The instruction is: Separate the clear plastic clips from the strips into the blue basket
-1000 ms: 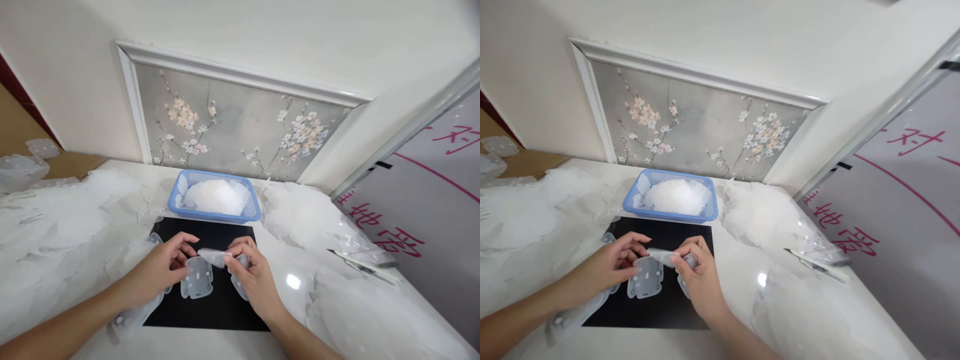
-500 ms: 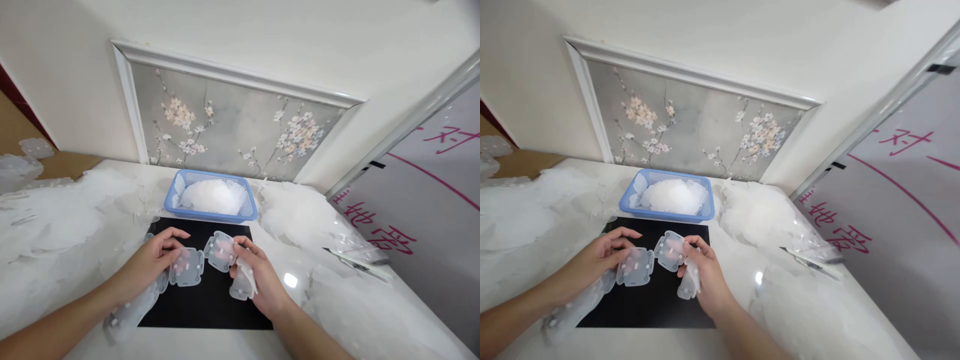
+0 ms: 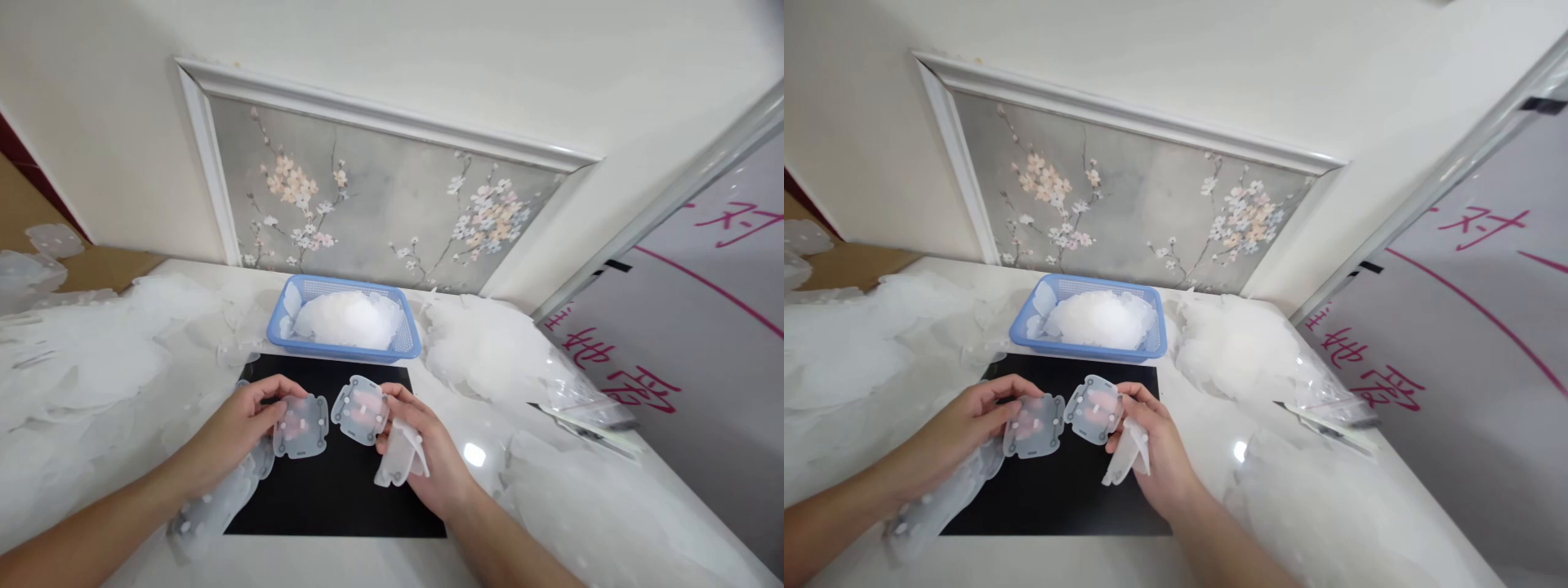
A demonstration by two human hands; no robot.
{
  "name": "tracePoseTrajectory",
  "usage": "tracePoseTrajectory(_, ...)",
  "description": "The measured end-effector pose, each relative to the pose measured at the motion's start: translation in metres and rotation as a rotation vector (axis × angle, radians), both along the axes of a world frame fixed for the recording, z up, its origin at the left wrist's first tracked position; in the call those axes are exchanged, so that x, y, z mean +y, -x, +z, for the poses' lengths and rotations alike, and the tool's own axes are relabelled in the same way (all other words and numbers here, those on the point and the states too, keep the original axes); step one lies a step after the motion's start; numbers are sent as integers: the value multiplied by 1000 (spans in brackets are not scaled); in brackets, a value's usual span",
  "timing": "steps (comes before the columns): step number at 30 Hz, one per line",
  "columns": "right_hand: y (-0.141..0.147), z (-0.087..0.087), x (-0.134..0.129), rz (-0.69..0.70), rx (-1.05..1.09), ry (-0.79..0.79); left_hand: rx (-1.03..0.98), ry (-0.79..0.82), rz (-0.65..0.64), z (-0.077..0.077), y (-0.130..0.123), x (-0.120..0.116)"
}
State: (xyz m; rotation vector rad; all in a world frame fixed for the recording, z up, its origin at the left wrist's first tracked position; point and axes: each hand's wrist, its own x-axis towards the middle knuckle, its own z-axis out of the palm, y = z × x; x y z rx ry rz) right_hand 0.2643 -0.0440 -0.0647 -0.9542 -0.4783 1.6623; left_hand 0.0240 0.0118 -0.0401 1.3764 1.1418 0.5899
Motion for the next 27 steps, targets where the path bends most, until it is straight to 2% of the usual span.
tracePoseTrajectory(4,1,1,0,8,-10,-6,-53,52,28,3,-2,-1)
tracePoseTrajectory(11,1,0,1,32,-14,-16,-286,204,39,10,-1,3)
tracePoseTrajectory(18,3,-2,0,-3,-89,-40,-394,255,40,10,1,4)
tracePoseTrajectory(22,5,4,-3,-36,-321,-153,-424,263,-6,10,2,4)
tracePoseTrajectory(27,6,0,-9,5,-834,-349,-431,243,-45,10,2,3)
